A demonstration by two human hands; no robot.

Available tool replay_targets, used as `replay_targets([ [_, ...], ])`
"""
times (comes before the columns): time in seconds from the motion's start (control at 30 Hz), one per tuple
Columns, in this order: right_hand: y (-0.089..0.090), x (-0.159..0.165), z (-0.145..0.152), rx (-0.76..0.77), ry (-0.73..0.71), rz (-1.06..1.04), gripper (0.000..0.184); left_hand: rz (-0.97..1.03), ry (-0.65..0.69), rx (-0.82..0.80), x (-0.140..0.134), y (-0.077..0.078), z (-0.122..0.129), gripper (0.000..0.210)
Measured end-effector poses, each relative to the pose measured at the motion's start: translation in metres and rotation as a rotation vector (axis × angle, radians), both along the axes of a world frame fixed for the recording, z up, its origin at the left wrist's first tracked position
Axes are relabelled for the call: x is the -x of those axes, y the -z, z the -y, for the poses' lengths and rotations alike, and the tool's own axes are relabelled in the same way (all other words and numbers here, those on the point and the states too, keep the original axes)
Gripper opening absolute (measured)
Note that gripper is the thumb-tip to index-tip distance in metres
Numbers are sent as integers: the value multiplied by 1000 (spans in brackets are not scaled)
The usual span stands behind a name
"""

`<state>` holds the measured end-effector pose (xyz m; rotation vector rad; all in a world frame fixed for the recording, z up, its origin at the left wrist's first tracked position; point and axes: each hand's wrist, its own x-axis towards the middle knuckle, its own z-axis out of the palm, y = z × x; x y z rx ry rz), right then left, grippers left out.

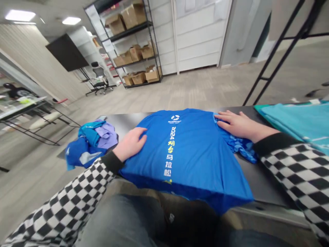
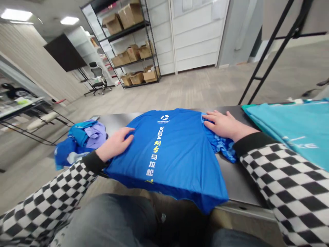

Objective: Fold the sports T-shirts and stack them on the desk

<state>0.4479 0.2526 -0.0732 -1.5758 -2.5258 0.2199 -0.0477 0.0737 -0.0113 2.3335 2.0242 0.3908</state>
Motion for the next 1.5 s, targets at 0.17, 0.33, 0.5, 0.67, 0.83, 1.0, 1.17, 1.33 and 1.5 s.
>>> replay_targets([
  [0.17,-1,-1,1,22,18,23,68,-9,-161,159,101,4,15,40],
  [0.33,3,-7,-3,27,28,5,65,-80,-131,171,125,-4,1,37],
  [0.5,2,-10,-8,50,18,-12,66,-39,-246,216,135,-13,-17,33],
  [0.67,3,-9,-9,57,21,-12,66,-19,-388,196,125,-12,-30,28],
  [0.83,4,-8,-10,52,15,-15,67,54,-434,300,115,-13,-37,17],
  [1.0,3,-8,-9,46,20,-22,67,168,-454,288,114,-23,-37,20],
  [1.17,1,-7,-6,40,15,-34,63,371,-449,383,119,-33,-32,39],
  [1.33,1,-8,-6,39,17,-41,63,527,-490,631,138,-42,-32,52],
  [1.5,3,-9,-8,43,20,-34,64,416,-554,544,137,-37,-40,43],
])
